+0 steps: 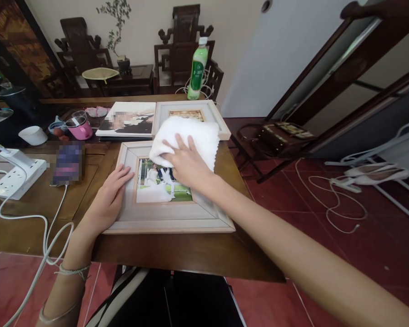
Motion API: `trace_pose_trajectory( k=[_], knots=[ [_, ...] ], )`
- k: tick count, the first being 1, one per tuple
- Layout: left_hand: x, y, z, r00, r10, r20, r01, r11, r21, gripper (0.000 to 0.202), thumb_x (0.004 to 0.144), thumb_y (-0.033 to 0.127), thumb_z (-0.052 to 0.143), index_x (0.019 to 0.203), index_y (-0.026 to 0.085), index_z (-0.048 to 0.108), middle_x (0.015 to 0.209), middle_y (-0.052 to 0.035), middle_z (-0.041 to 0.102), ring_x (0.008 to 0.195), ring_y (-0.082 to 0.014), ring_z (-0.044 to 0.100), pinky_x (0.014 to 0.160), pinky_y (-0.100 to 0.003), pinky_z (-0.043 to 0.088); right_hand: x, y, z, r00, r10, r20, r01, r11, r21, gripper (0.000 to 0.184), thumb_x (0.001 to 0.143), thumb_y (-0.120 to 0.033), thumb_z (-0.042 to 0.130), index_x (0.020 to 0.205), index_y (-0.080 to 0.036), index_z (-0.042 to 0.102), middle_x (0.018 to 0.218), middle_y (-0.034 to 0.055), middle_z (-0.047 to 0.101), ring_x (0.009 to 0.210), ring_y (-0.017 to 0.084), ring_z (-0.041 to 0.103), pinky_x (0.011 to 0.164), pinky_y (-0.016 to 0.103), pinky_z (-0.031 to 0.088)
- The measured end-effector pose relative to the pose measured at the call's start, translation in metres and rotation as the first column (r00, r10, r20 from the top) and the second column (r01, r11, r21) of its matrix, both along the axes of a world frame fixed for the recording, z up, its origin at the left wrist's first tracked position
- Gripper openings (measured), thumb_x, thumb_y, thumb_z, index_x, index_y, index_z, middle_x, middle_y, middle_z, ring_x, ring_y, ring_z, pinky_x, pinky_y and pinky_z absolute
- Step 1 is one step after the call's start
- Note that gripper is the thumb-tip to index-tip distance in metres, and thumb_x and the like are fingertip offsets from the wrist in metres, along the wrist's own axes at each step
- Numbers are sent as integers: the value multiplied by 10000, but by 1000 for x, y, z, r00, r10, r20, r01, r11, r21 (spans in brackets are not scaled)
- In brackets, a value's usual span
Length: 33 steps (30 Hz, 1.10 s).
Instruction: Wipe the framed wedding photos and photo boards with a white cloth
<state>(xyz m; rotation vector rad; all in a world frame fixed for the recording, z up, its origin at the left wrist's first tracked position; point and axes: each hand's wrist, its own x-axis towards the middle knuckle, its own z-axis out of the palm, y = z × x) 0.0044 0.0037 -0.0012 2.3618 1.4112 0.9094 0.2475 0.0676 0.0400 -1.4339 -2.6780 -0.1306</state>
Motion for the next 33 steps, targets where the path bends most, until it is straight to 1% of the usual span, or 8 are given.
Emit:
trace_pose_trajectory(
  k=[6, 10, 14, 18, 22, 27, 30, 33],
  knots=[
    [-1, 0, 1, 1000, 3, 1, -3, 1000, -11, 432, 950, 120, 333, 1323, 128, 550, 1450, -165, 499, 1449, -252, 309, 1181, -530, 275, -8, -60, 15, 995, 103, -4, -102, 982, -158, 601, 707, 66, 429, 1221, -142, 661, 1525, 108, 402, 1429, 413, 241, 1127, 647, 237],
    [0, -1, 2, 1000, 5, -16, -5, 1000, -13, 432, 945, 119, 331, 1315, 89, 554, 1445, -186, 498, 1447, -262, 313, 1184, -517, 276, -1, -118, 42, 976, 202, -79, -217, 890, -401, 622, 661, 56, 450, 1151, -233, 701, 1498, 51, 451, 1417, 371, 302, 1108, 613, 329],
    [0, -1, 2, 1000, 7, -25, -7, 1000, 5, 436, 941, 108, 321, 1308, 82, 556, 1438, -184, 506, 1441, -265, 325, 1179, -526, 285, -3, -146, 48, 939, 282, -197, -342, 823, -453, 645, 629, 23, 466, 1153, -269, 703, 1472, -4, 479, 1391, 338, 368, 1131, 564, 338],
    [0, -1, 2, 999, 10, -30, -10, 1000, -12, 435, 943, 109, 325, 1314, 120, 551, 1452, -163, 498, 1445, -258, 317, 1172, -538, 293, -11, -126, 31, 948, 259, -186, -314, 862, -398, 724, 614, 40, 448, 1253, -241, 640, 1551, 13, 347, 1437, 345, 233, 1151, 595, 268],
    [0, -2, 3, 1000, 12, -15, -12, 999, -29, 434, 945, 116, 332, 1320, 109, 549, 1455, -176, 490, 1450, -261, 305, 1180, -531, 277, -8, -67, 14, 978, 184, -95, -199, 960, -195, 636, 670, 61, 438, 1220, -171, 656, 1546, 79, 368, 1441, 348, 236, 1163, 578, 238],
    [-2, -1, 0, 1000, -5, 14, 5, 1000, -18, 439, 950, 115, 331, 1335, 150, 539, 1459, -155, 490, 1451, -257, 305, 1175, -552, 274, -11, -3, 2, 994, 90, -64, -90, 996, -2, 629, 740, 37, 446, 1338, -128, 557, 1562, 118, 339, 1458, 374, 177, 1152, 624, 208],
    [-3, 1, -2, 1000, -12, 12, 12, 1000, -1, 434, 951, 117, 335, 1332, 150, 540, 1454, -160, 495, 1448, -262, 310, 1169, -565, 278, -23, -3, 3, 997, 66, -32, -67, 997, -36, 637, 750, 47, 425, 1346, -137, 555, 1574, 106, 316, 1460, 404, 132, 1134, 672, 177],
    [-2, 1, -2, 1000, -7, 1, 7, 1000, 4, 423, 954, 127, 335, 1320, 124, 547, 1445, -170, 501, 1446, -260, 314, 1174, -539, 286, -34, -32, 11, 995, 96, 16, -92, 981, -170, 626, 746, 51, 421, 1316, -145, 590, 1571, 100, 316, 1447, 432, 149, 1118, 691, 190]
  ],
)
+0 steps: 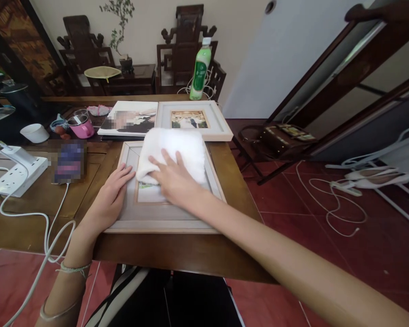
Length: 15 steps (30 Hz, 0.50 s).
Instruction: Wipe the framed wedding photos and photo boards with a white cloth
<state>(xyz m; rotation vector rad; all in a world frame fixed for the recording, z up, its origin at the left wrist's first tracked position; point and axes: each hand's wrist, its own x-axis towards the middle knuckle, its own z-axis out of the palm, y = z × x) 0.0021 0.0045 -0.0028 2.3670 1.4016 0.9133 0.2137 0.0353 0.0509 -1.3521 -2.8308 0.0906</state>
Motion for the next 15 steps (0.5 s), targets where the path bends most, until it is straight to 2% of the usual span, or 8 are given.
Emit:
trace_pose_trajectory(
  k=[2, 5, 8, 11, 13, 15],
  knots=[
    [0, 0, 1, 1000, 3, -6, -3, 1000, -5, 422, 951, 126, 335, 1311, 103, 555, 1438, -181, 505, 1444, -263, 319, 1178, -524, 289, -3, -28, 11, 999, 17, 29, -14, 994, -106, 635, 725, 55, 441, 1298, -160, 612, 1566, 98, 322, 1439, 439, 170, 1113, 685, 219],
    [1, -1, 2, 1000, 8, -11, -8, 1000, -9, 425, 946, 119, 339, 1310, 107, 557, 1440, -180, 505, 1441, -268, 324, 1172, -537, 295, 0, -70, 31, 992, 110, 61, -89, 956, -278, 655, 644, 49, 508, 1233, -191, 664, 1547, 100, 352, 1406, 464, 253, 1067, 690, 319],
    [2, -1, 3, 1000, 10, -13, -10, 1000, -2, 428, 947, 118, 334, 1316, 117, 553, 1443, -171, 505, 1441, -265, 325, 1167, -547, 301, 7, -96, 43, 978, 205, -24, -200, 914, -352, 663, 607, 11, 531, 1211, -221, 675, 1504, 77, 427, 1376, 455, 334, 1034, 687, 380],
    [2, -1, 3, 1000, 14, -11, -14, 1000, -8, 425, 953, 128, 332, 1317, 136, 552, 1445, -155, 508, 1443, -260, 321, 1166, -548, 302, 12, -96, 40, 970, 209, -125, -240, 908, -344, 713, 630, 10, 485, 1273, -263, 628, 1508, 30, 426, 1401, 391, 317, 1079, 647, 355],
    [2, -1, 3, 1000, 18, -11, -18, 1000, -16, 422, 956, 135, 332, 1314, 142, 555, 1448, -152, 505, 1445, -261, 318, 1167, -548, 301, 13, -81, 32, 979, 161, -128, -194, 930, -313, 731, 644, 43, 444, 1280, -271, 620, 1538, 21, 380, 1424, 343, 284, 1121, 598, 319],
    [2, -1, 2, 1000, 20, -12, -20, 1000, -18, 425, 957, 137, 324, 1316, 127, 552, 1447, -162, 505, 1445, -262, 318, 1171, -539, 298, 13, -56, 21, 992, 89, -91, -107, 969, -222, 726, 667, 65, 424, 1295, -249, 608, 1560, 37, 344, 1443, 333, 238, 1145, 587, 271]
  ],
)
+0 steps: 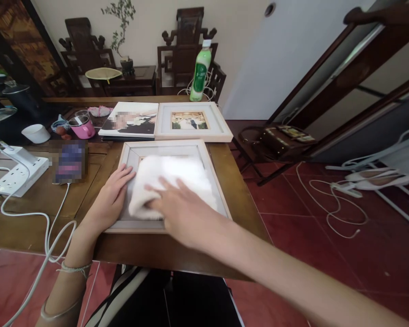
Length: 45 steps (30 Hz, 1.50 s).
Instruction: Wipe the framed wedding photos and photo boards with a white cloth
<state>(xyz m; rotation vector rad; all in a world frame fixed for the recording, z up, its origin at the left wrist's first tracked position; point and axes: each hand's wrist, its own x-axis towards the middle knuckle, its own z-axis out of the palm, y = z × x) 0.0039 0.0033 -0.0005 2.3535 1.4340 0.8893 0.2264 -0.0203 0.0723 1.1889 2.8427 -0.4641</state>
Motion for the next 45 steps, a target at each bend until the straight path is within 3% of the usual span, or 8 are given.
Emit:
trace_pose_trajectory(
  k=[4, 8, 14, 20, 26, 35, 41, 45],
  knots=[
    [0, 0, 1, 1000, -1, 6, 1, 1000, 0, 441, 960, 150, 308, 1339, 78, 522, 1438, -188, 506, 1442, -259, 323, 1182, -513, 283, -9, 58, -20, 984, -171, 55, 151, 953, 262, 662, 739, 62, 423, 1350, -158, 553, 1587, 100, 277, 1448, 418, 167, 1116, 669, 239],
    [3, -2, 4, 998, 37, 46, -36, 999, -16, 449, 980, 218, 323, 1392, 107, 462, 1465, -172, 481, 1431, -250, 346, 1184, -502, 271, -26, 82, -27, 978, -197, 72, 166, 935, 315, 656, 771, 47, 440, 1384, -174, 518, 1605, 91, 222, 1450, 453, 89, 1096, 733, 185],
    [6, -4, 10, 991, 78, 109, -76, 997, -31, 489, 1002, 293, 303, 1449, 105, 372, 1513, -173, 418, 1415, -223, 378, 1182, -428, 289, -33, 25, -6, 992, 5, 123, -14, 998, 69, 644, 738, 64, 436, 1304, -191, 607, 1593, 60, 248, 1452, 415, 114, 1124, 688, 196],
    [6, -6, 12, 991, 99, 91, -94, 994, -52, 481, 999, 298, 308, 1409, 79, 433, 1488, -184, 450, 1409, -233, 389, 1182, -446, 289, 1, -31, 15, 985, 166, -45, -171, 970, -175, 626, 650, 40, 482, 1169, -239, 695, 1548, 18, 362, 1445, 395, 185, 1126, 679, 213],
    [4, -2, 6, 998, 43, 35, -42, 999, -11, 416, 975, 222, 334, 1274, 77, 583, 1390, -171, 564, 1418, -255, 372, 1176, -482, 303, 14, -10, 16, 997, 52, -51, -62, 973, -220, 721, 651, 89, 390, 1208, -279, 664, 1548, -19, 369, 1456, 282, 219, 1176, 557, 214],
    [7, -4, 13, 993, 58, 99, -61, 998, 30, 464, 1002, 292, 327, 1409, 103, 445, 1490, -180, 448, 1409, -251, 388, 1180, -458, 293, -19, 76, -19, 979, -193, 57, 175, 955, 238, 673, 749, 70, 433, 1367, -175, 535, 1602, 76, 242, 1456, 421, 136, 1106, 690, 227],
    [7, -8, 16, 982, 52, 182, -64, 996, 58, 541, 1021, 385, 271, 1482, 104, 316, 1544, -190, 355, 1443, -235, 320, 1189, -454, 253, -41, 44, -15, 993, 60, 97, -77, 982, 173, 559, 766, 41, 450, 1274, -123, 617, 1611, 70, 198, 1459, 425, 65, 1132, 688, 162],
    [6, -9, 15, 982, 58, 179, -68, 996, 50, 540, 1023, 387, 258, 1459, 83, 358, 1531, -200, 375, 1443, -218, 320, 1191, -441, 256, -27, 4, 0, 980, 183, 83, -181, 983, -29, 640, 687, 75, 439, 1214, -203, 673, 1597, 13, 233, 1462, 389, 98, 1140, 674, 167]
  ],
)
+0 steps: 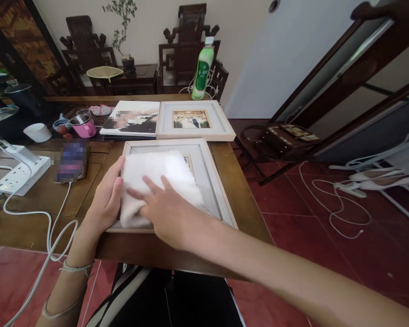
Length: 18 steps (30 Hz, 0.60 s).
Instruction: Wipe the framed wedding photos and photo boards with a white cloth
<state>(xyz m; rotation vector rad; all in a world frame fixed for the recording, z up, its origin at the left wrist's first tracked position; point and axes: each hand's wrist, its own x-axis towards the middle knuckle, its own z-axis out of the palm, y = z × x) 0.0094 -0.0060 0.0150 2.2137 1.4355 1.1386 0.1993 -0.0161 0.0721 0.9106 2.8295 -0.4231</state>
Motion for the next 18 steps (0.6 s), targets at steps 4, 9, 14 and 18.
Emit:
trace_pose_trajectory(
  k=[4, 9, 14, 18],
  knots=[
    [0, 1, -1, 998, 15, -69, -19, 999, -48, 493, 1006, 340, 320, 1370, 51, 486, 1481, -215, 444, 1424, -245, 362, 1182, -446, 284, 37, -23, 11, 995, -92, -38, 87, 990, -110, 674, 626, 81, 416, 1134, -248, 713, 1562, -9, 318, 1454, 344, 164, 1147, 633, 220],
    [1, 3, -3, 984, -50, -170, 29, 992, -127, 438, 976, 274, 397, 1309, 37, 554, 1447, -209, 491, 1453, -275, 297, 1188, -475, 270, 88, -16, 7, 965, -252, -70, 252, 968, 0, 532, 644, 27, 403, 934, -264, 740, 1486, -36, 451, 1413, 299, 308, 1128, 569, 331],
    [0, 3, -3, 977, -55, -206, 27, 990, -137, 429, 972, 238, 381, 1319, 47, 546, 1472, -196, 465, 1466, -273, 264, 1193, -495, 257, 98, 26, -8, 946, -322, -28, 321, 927, 195, 567, 667, 15, 413, 1077, -238, 712, 1519, 11, 408, 1428, 284, 286, 1139, 565, 311],
    [0, 4, -4, 976, -61, -209, 33, 990, -138, 425, 966, 224, 383, 1317, 46, 546, 1465, -202, 471, 1460, -274, 279, 1192, -506, 258, 81, 64, -18, 927, -374, -31, 358, 857, 371, 583, 693, 23, 423, 1176, -188, 673, 1523, 65, 404, 1431, 323, 292, 1107, 612, 324]
  ],
)
